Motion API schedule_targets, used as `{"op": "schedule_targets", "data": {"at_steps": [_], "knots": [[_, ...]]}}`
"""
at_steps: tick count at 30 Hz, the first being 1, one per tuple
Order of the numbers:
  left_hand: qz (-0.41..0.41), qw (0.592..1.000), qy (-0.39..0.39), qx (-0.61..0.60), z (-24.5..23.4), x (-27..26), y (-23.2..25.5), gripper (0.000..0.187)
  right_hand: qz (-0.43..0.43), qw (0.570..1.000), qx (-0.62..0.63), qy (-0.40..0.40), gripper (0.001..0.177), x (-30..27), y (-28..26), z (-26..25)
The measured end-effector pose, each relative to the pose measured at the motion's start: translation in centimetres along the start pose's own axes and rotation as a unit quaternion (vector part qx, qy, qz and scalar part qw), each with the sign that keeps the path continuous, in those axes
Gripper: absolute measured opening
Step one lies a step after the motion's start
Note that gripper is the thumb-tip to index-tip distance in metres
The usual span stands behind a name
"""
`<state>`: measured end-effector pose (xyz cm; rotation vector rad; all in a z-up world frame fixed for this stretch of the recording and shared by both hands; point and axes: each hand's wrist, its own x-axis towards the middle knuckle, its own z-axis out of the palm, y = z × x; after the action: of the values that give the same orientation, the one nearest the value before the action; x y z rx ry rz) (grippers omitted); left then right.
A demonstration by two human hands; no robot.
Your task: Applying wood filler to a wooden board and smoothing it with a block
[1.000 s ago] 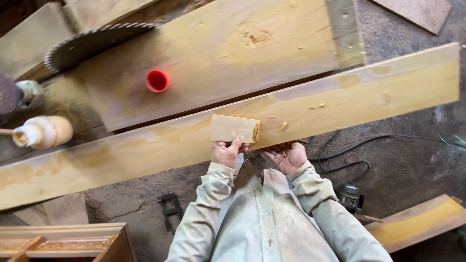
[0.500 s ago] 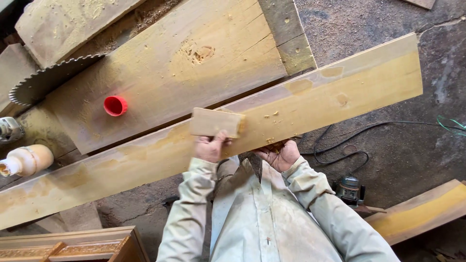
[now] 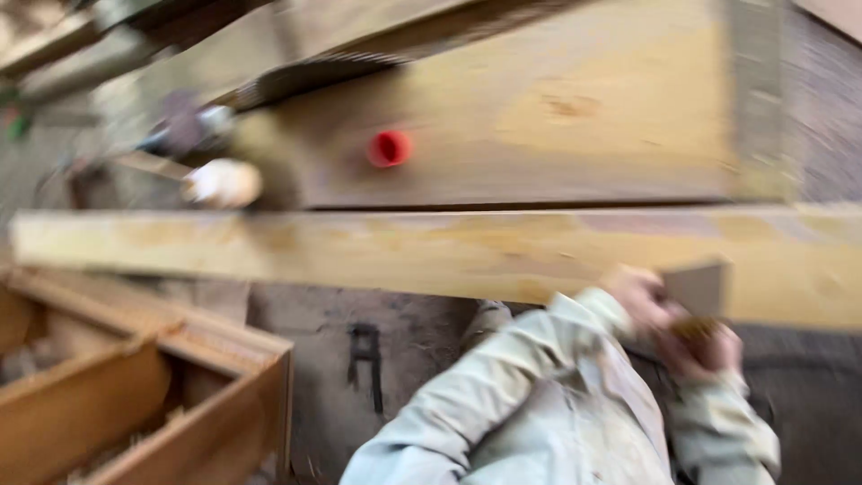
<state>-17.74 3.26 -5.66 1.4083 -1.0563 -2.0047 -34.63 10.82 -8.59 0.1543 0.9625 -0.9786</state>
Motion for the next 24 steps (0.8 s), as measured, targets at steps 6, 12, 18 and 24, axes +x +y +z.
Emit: {"op": "schedule_targets", "data": {"at_steps": [6, 12, 18, 24], "knots": [[-0.031, 0.987, 0.041, -0.153, -14.6, -10.0, 2.3, 0.053, -0.029, 0.992, -0.035, 0.118, 0.036, -1.4, 3.8, 10.0], [-0.098, 0.901, 0.413, -0.087, -41.3, -29.8, 4.6, 0.019, 0.188, 0.961, -0.095, 0.182, 0.058, 2.6, 18.2, 21.8], [0.144, 0.765, 0.558, -0.287, -64.3, -45.7, 3.0, 0.013, 0.236, 0.965, 0.094, -0.068, 0.046, 6.9, 35.5, 26.6], [0.089, 0.793, 0.547, -0.254, -78.3, -46.1, -6.4, 0.009, 0.243, 0.967, 0.036, 0.064, 0.045, 6.7, 39.1, 33.0]]}}
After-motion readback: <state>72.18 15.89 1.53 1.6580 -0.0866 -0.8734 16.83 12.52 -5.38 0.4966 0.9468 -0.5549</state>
